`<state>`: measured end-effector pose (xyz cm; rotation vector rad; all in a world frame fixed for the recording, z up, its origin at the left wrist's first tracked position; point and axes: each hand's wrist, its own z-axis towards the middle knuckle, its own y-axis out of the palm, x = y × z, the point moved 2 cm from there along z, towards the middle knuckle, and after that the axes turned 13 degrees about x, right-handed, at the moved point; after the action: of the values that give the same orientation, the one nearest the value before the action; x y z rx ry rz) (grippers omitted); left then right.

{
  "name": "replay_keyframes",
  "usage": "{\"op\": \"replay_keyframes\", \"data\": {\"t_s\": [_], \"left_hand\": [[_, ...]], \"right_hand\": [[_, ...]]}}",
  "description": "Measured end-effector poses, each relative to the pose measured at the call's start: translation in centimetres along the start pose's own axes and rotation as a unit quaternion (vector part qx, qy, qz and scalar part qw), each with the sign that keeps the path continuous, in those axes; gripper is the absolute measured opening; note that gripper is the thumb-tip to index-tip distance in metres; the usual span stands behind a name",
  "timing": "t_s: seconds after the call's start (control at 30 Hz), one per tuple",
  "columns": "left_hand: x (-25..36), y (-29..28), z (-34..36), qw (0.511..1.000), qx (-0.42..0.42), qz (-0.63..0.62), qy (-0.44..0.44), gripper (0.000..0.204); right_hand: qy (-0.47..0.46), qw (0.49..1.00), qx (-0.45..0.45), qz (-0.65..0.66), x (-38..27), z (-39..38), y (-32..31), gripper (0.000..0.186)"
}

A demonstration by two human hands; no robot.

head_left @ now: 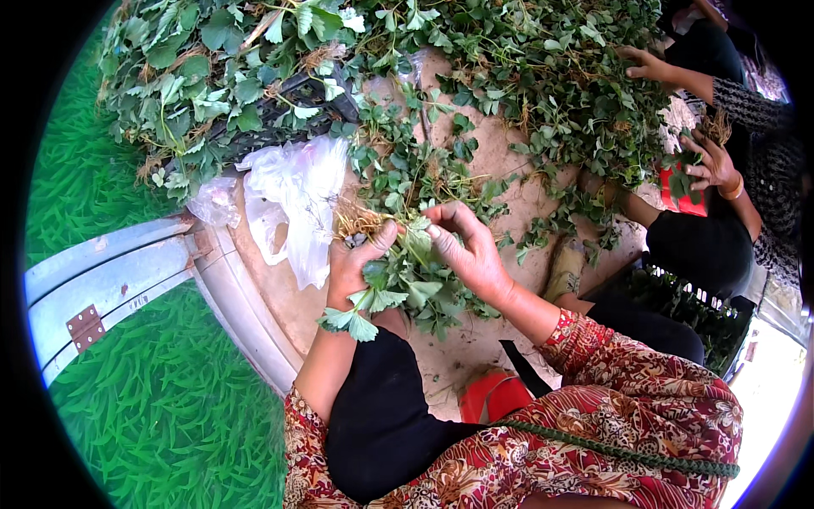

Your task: The person cleans dirt from the roots of plants by hand, picks off individual leaves, and gathers them into a bundle. The person then places the cleaned plant bundle into a plastic crate.

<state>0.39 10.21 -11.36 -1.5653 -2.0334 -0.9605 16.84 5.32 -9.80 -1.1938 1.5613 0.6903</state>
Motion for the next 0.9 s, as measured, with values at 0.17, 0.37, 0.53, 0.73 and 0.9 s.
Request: {"op": "replay_keyframes", "data": {"t_s": [0.17,0.37,0.53,0.73,0.9], "left_hand": [[0.2,0.5,-0.7,0.999,0.040,-0.035,-0.011,0.021],[-1.9,-4.1,0.1,0.995,0.040,-0.056,-0.073,0.024],[-3.0,-6.3,1.9,0.997,-0.020,-0.073,-0.007,0.019],[-4.3,-7.3,1.4,0.994,-0.096,-0.056,0.017,0.018],[-3.8,-6.8,0.5,0.984,-0.124,-0.124,-0.022,0.016]], "right_hand": [[-0.061,0.997,-0.033,-0.020,-0.9,0.2,0.8,0.023],[-0.237,0.955,-0.042,-0.176,2.8,-2.2,1.0,0.007],[-0.102,0.941,0.152,-0.285,6.9,6.7,-6.8,0.012],[-0.118,0.844,-0.020,-0.523,7.6,13.5,-9.4,0.027],[-0.102,0.711,-0.208,-0.664,8.0,14.8,-12.6,0.041]]}}
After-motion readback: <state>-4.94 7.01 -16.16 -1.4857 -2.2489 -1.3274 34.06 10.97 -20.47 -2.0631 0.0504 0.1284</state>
